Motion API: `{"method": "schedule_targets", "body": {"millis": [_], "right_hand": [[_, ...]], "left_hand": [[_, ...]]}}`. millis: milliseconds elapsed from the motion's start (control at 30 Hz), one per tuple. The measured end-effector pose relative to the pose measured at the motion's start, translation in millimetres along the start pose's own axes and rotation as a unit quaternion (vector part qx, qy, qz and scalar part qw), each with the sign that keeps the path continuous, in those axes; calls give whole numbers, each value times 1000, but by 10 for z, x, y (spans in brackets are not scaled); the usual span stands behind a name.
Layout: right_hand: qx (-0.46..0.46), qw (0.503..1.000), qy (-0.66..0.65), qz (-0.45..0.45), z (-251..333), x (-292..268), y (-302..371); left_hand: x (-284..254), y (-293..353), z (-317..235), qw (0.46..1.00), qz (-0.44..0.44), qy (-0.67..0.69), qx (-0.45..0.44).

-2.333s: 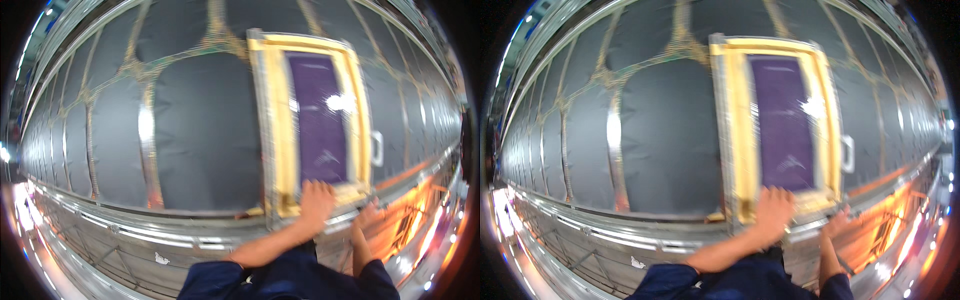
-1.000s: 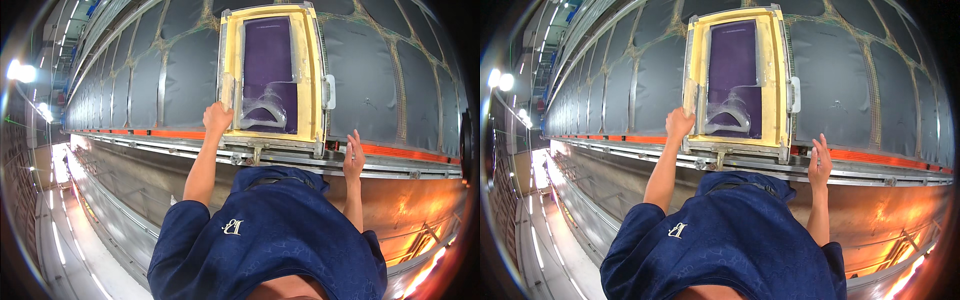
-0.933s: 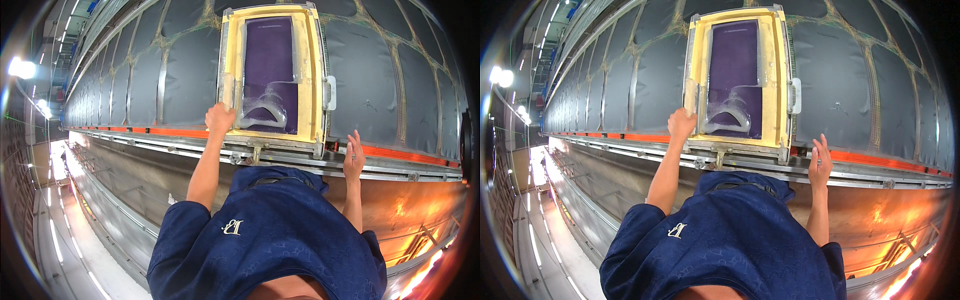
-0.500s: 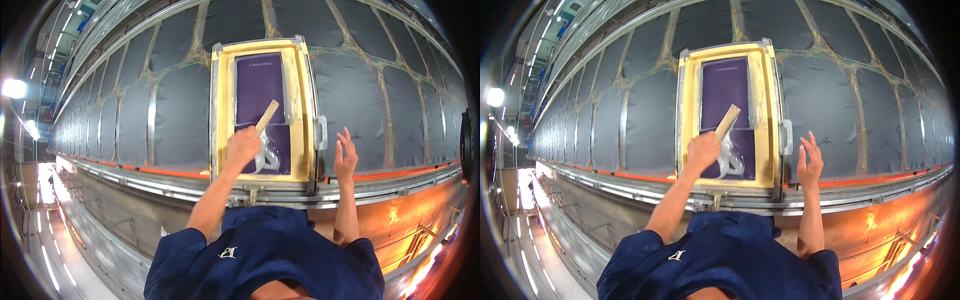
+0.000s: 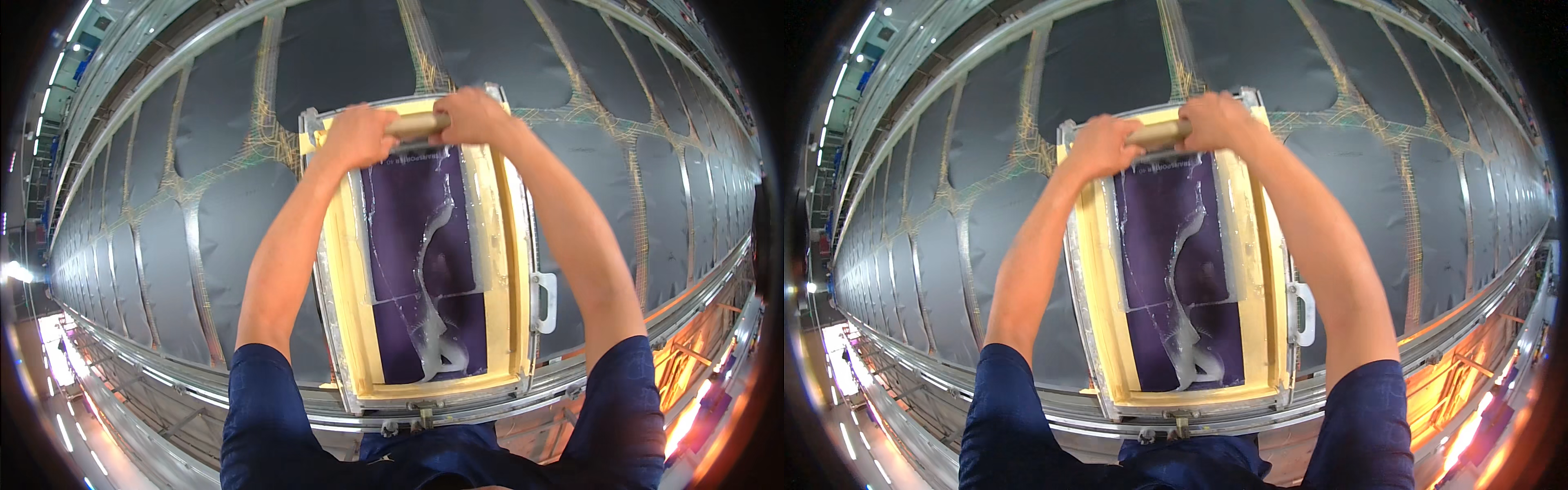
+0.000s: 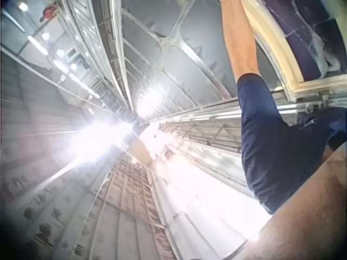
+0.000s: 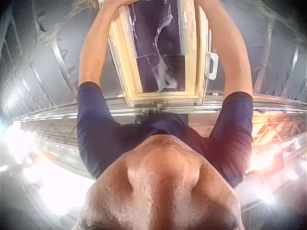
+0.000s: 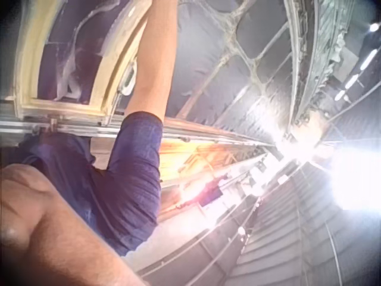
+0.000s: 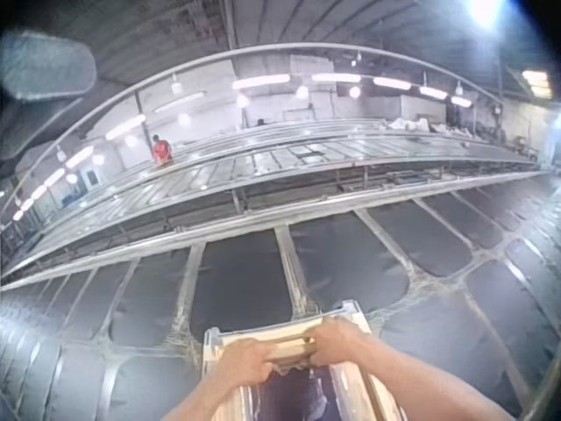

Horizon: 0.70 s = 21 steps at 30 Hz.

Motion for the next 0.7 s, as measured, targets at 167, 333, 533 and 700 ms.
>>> {"method": "schedule_targets", "body": {"millis": [167, 333, 533, 700], "right_hand": [[-14, 999, -12, 31, -328, 30, -471], [-30, 998, 4, 57, -167, 151, -490], [-25, 999, 10, 41, -108, 257, -228], [-86, 996, 3, -5, 432, 778, 792]], "left_hand": [[18, -450, 380, 998, 45, 51, -17], [219, -315, 667, 993, 63, 77, -58], [156, 30, 349, 999, -14, -21, -47], [634, 1026, -285, 996, 67, 11, -62]]}}
Point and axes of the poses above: each hand's wrist, its own y-axis away from the middle knuckle, its own x-axis out of the palm, z = x × y, the point moved 10 cm from there along -y, towards the middle knuckle, and after that the axes turned 8 degrees about z, right-handed, at the moved point
